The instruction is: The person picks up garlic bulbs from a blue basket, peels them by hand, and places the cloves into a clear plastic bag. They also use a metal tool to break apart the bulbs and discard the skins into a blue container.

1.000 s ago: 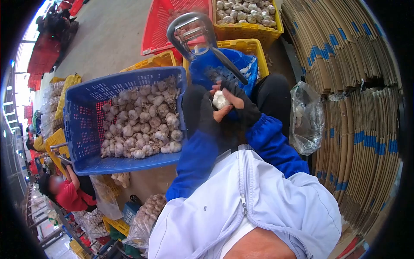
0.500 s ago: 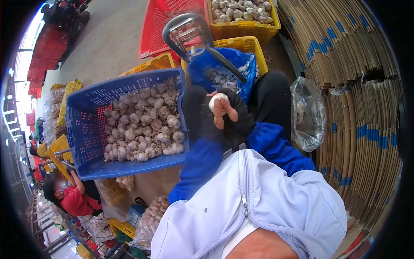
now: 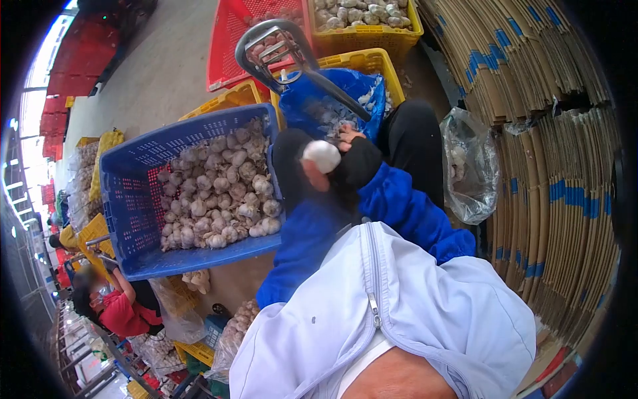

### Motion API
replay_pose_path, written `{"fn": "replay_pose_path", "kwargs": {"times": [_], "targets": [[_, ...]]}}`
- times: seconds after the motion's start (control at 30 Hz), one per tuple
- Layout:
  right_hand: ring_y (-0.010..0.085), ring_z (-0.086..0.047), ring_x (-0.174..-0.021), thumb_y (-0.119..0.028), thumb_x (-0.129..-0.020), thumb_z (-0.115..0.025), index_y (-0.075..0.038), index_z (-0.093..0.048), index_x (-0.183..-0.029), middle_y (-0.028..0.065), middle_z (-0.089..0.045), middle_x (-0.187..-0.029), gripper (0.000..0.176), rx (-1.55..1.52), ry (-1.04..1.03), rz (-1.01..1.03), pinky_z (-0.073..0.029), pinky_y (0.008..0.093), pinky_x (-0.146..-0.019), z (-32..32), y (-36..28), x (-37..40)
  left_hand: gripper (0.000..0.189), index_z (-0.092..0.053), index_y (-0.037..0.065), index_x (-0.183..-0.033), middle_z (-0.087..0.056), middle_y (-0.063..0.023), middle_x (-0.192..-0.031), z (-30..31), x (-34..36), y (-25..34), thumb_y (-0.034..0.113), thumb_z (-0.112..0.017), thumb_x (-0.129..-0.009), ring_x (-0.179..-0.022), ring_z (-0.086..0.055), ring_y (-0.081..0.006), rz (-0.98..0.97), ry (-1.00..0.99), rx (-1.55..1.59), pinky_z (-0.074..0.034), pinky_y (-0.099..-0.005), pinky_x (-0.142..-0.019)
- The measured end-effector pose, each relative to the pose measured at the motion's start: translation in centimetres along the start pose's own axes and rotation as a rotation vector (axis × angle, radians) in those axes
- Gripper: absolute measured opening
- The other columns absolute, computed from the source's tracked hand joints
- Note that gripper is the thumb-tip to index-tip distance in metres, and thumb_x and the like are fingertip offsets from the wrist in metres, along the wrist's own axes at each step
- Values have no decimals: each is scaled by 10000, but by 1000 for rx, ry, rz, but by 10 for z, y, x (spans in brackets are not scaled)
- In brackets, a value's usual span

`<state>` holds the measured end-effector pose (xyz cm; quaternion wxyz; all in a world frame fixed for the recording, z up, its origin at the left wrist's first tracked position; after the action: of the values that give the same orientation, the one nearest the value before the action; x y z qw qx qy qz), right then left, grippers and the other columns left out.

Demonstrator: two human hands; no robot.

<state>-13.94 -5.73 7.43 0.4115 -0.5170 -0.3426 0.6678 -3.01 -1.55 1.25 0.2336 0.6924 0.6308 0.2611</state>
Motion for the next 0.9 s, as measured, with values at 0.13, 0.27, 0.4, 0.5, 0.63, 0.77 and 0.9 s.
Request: {"fn": "replay_pose_path", "kwargs": {"times": [0.13, 0.27, 0.4, 0.5, 0.63, 0.77, 0.9], "targets": [[149, -553, -743, -460, -874, -390, -58, -522, -941, 67, -577, -770, 429, -570, -180, -666, -450, 283, -721, -28, 60, 1, 583, -516, 46, -976, -574, -71, -859, 8, -3, 19, 590, -393, -808, -773, -575, -155, -26, -15, -186, -467, -254, -614], [138, -553, -844, -351, -869, -461, -38, -526, -1048, 68, -594, -908, 367, -680, -371, -303, -433, 271, -772, -43, 35, -15, 603, -479, 48, -1111, -557, -57, -960, 36, 5, 24, 562, -461, -795, -837, -558, -164, -88, 148, -667, -453, -278, -715], [120, -552, -759, -169, -813, -559, -41, -542, -960, 42, -585, -834, 195, -780, -309, -384, -444, 252, -697, -36, -19, 3, 534, -499, 47, -1079, -555, -57, -917, 25, 4, 8, 483, -498, -771, -796, -552, -168, -111, 229, -414, -446, -280, -685], [84, -526, -608, -153, -783, -586, -71, -542, -899, 31, -571, -725, 149, -857, -81, -566, -435, 221, -562, -36, -16, 14, 484, -514, 47, -1056, -554, -58, -884, 0, 15, -7, 424, -526, -752, -765, -547, -172, -75, 254, -137, -441, -282, -663], [102, -531, -588, -193, -773, -594, -67, -539, -864, 37, -563, -704, 165, -927, 11, -832, -429, 232, -539, -33, -27, 24, 422, -534, 47, -1024, -553, -58, -841, -3, 11, 3, 346, -562, -728, -723, -541, -177, -92, 187, -270, -435, -284, -633], [150, -548, -603, -180, -774, -572, -68, -556, -834, 37, -565, -701, 128, -1128, 142, -972, -433, 255, -561, -38, -9, 20, 367, -554, 46, -993, -551, -58, -798, -11, 11, 21, 267, -599, -703, -682, -535, -182, -160, 144, -512, -428, -286, -603], [154, -553, -656, -181, -838, -501, -41, -565, -849, 41, -581, -755, 154, -510, -355, -488, -441, 277, -609, -51, 81, 28, 323, -574, 45, -961, -550, -58, -755, -45, 9, 44, 189, -636, -678, -641, -529, -187, -245, 114, -749, -422, -288, -573]]}}
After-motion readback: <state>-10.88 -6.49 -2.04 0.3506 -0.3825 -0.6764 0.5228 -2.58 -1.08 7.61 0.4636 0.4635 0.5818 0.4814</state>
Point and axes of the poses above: each hand's wrist, its own x-axis away from the middle knuckle, its own z-axis out of the back of the hand, y = z × x, the point moved 8 cm from there along -x, towards the middle knuckle
